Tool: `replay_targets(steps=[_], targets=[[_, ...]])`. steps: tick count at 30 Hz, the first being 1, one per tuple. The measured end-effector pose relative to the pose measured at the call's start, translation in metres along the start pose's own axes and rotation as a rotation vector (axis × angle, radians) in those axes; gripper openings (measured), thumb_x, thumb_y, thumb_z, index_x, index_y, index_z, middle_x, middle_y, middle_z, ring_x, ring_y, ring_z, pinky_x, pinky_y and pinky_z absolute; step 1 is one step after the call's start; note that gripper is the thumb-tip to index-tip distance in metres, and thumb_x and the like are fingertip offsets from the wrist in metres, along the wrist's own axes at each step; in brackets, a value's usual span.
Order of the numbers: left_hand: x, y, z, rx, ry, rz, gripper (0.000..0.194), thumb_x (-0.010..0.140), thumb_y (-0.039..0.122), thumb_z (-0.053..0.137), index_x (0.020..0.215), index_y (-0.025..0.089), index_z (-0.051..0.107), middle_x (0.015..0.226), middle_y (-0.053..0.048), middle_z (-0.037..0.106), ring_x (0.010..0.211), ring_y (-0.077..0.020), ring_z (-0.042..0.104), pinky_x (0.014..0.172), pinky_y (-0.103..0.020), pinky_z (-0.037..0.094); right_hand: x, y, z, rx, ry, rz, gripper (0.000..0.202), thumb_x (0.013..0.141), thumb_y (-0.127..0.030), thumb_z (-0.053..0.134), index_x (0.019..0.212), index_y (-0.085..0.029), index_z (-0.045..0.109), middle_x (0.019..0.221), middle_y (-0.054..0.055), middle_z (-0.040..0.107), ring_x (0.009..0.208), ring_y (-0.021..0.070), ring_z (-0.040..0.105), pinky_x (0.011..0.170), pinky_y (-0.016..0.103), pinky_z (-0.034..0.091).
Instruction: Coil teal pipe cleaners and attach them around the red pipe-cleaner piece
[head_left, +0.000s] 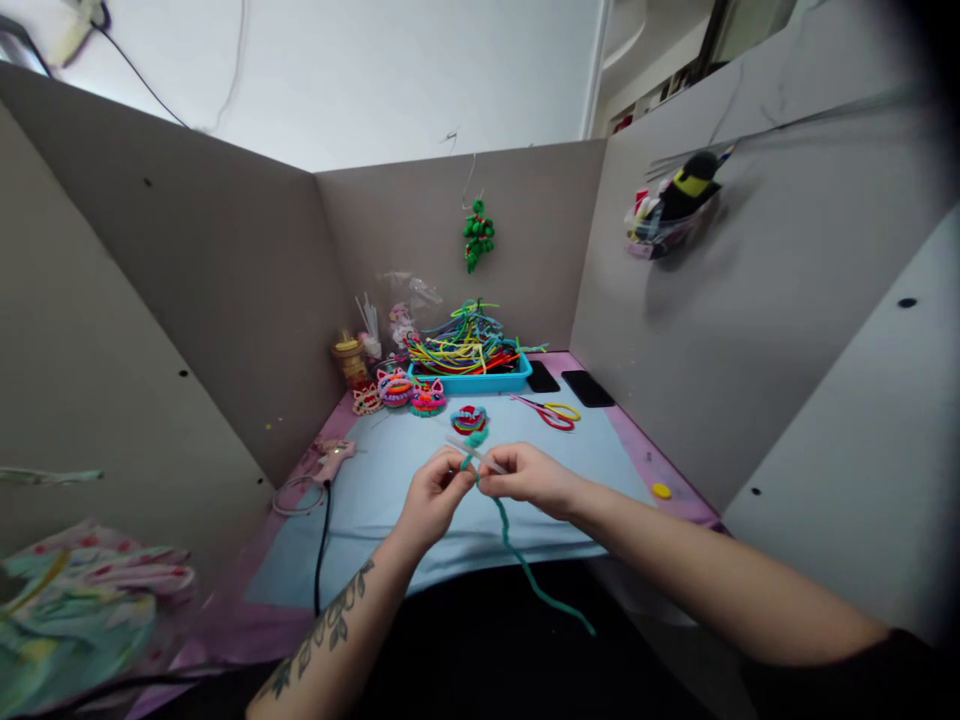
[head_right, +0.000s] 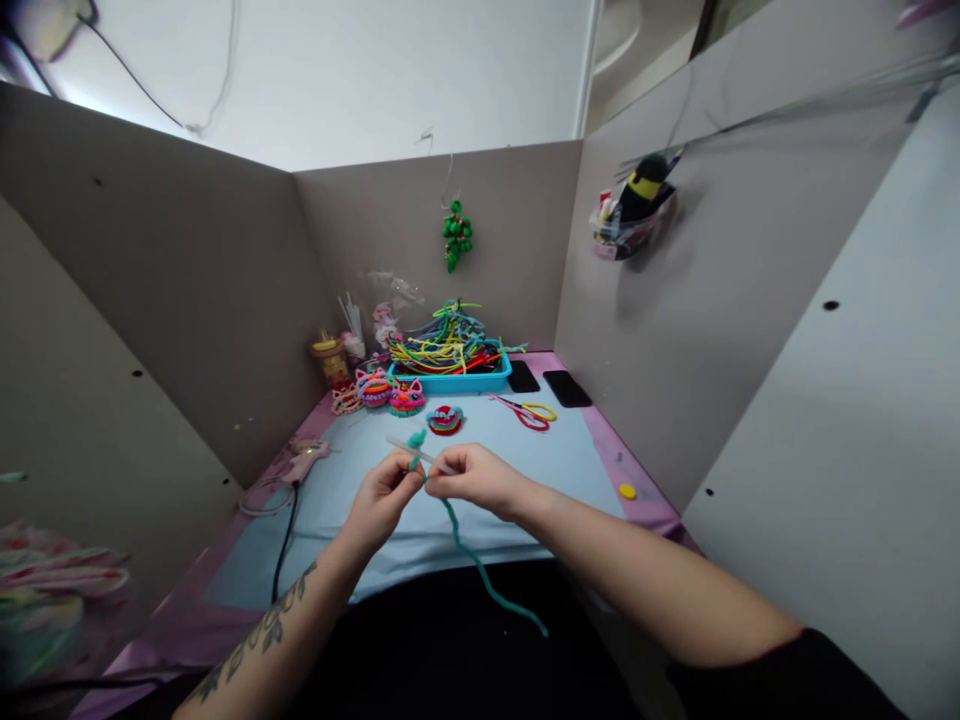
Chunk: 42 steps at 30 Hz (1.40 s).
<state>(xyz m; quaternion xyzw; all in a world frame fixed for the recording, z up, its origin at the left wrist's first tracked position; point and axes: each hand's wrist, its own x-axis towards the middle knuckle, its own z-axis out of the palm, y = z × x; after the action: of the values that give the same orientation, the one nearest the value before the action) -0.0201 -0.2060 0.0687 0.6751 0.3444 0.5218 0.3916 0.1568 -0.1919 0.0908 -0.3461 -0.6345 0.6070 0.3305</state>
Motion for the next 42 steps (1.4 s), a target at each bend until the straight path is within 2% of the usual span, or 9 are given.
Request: replay_targets(steps=[8,16,20,23,26,33,35,38,42], targets=[[-0.005,-0.011,0.000,0.058,0.012,0.033,0.019,0.082,0.034,0.061,0.075,0.017,0.065,0.075,-0.003,0.057,0.070,-0.0147,0.051,0.065,-0.025,0.039,0.003,0.011,0.006,0.146,0.035,0.132,0.024,0.059,-0.030,0.072,0.068,-0.015,0.056,0.052,-0.008,0.046,0.043,0.0034,0.026,0.041,0.021,0.012],[-0.010,-0.016,0.007,0.103,0.209,-0.060,0.025,0.076,0.033,0.065,0.058,0.016,0.059,0.064,0.000,0.050,0.061,-0.0127,0.045,0.055,-0.023,0.034,0.001,0.014,0.011,-0.239,0.199,-0.106,0.017,0.069,-0.024,0.062,0.059,-0.017,0.051,0.052,-0.006,0.043,0.051,0.0080,0.037,0.050,0.021,0.029],[-0.011,-0.028,0.016,0.003,0.266,-0.201,0.027,0.073,0.035,0.066,0.058,0.016,0.056,0.059,0.002,0.047,0.057,-0.0105,0.043,0.054,-0.022,0.033,0.000,0.020,0.011,-0.670,0.327,-0.407,0.014,0.073,-0.014,0.055,0.060,-0.018,0.051,0.060,-0.002,0.052,0.059,0.0112,0.047,0.059,0.023,0.036],[-0.009,-0.031,0.021,-0.180,0.280,-0.341,0.029,0.068,0.040,0.069,0.062,0.016,0.053,0.053,0.006,0.040,0.047,-0.0062,0.032,0.046,-0.020,0.027,0.000,0.024,0.009,-1.027,0.346,-0.690,0.014,0.079,-0.013,0.050,0.067,-0.018,0.055,0.065,0.001,0.056,0.063,0.0133,0.050,0.061,0.025,0.036],[-0.005,-0.029,0.024,-0.341,0.292,-0.470,0.037,0.060,0.041,0.073,0.058,0.017,0.045,0.049,0.008,0.035,0.043,-0.0036,0.025,0.042,-0.019,0.020,0.004,0.025,0.004,-1.351,0.348,-0.866,0.024,0.087,-0.015,0.044,0.066,-0.017,0.054,0.063,0.003,0.054,0.061,0.0143,0.047,0.057,0.026,0.032],[0.001,-0.037,0.031,-0.572,0.249,-0.782,0.038,0.049,0.026,0.075,0.057,0.019,0.038,0.045,0.012,0.026,0.038,-0.0019,0.019,0.038,-0.018,0.008,0.014,0.034,-0.011,-1.640,0.054,-1.116,0.025,0.089,-0.009,0.041,0.068,-0.016,0.055,0.061,0.003,0.052,0.058,0.0138,0.045,0.049,0.027,0.024],[-0.001,-0.043,0.034,-0.571,0.252,-0.801,0.037,0.048,0.026,0.075,0.056,0.018,0.040,0.045,0.011,0.027,0.038,-0.0019,0.020,0.038,-0.018,0.008,0.015,0.040,-0.013,-1.618,-0.001,-1.102,0.025,0.088,-0.009,0.043,0.068,-0.016,0.055,0.061,0.003,0.053,0.058,0.0139,0.046,0.048,0.026,0.025],[-0.005,-0.048,0.034,-0.563,0.257,-0.744,0.038,0.052,0.032,0.077,0.058,0.017,0.043,0.046,0.010,0.032,0.040,-0.0026,0.024,0.039,-0.018,0.014,0.016,0.045,-0.013,-1.439,0.084,-0.908,0.020,0.085,-0.011,0.045,0.069,-0.016,0.056,0.063,0.003,0.056,0.060,0.0140,0.048,0.053,0.025,0.032],[-0.010,-0.047,0.024,-0.404,0.269,-0.436,0.028,0.063,0.036,0.074,0.072,0.014,0.058,0.052,0.007,0.042,0.044,-0.0042,0.031,0.043,-0.019,0.022,0.011,0.033,-0.006,-0.804,0.233,-0.502,0.012,0.078,-0.018,0.054,0.066,-0.017,0.057,0.062,0.000,0.055,0.061,0.0123,0.049,0.059,0.024,0.038]])
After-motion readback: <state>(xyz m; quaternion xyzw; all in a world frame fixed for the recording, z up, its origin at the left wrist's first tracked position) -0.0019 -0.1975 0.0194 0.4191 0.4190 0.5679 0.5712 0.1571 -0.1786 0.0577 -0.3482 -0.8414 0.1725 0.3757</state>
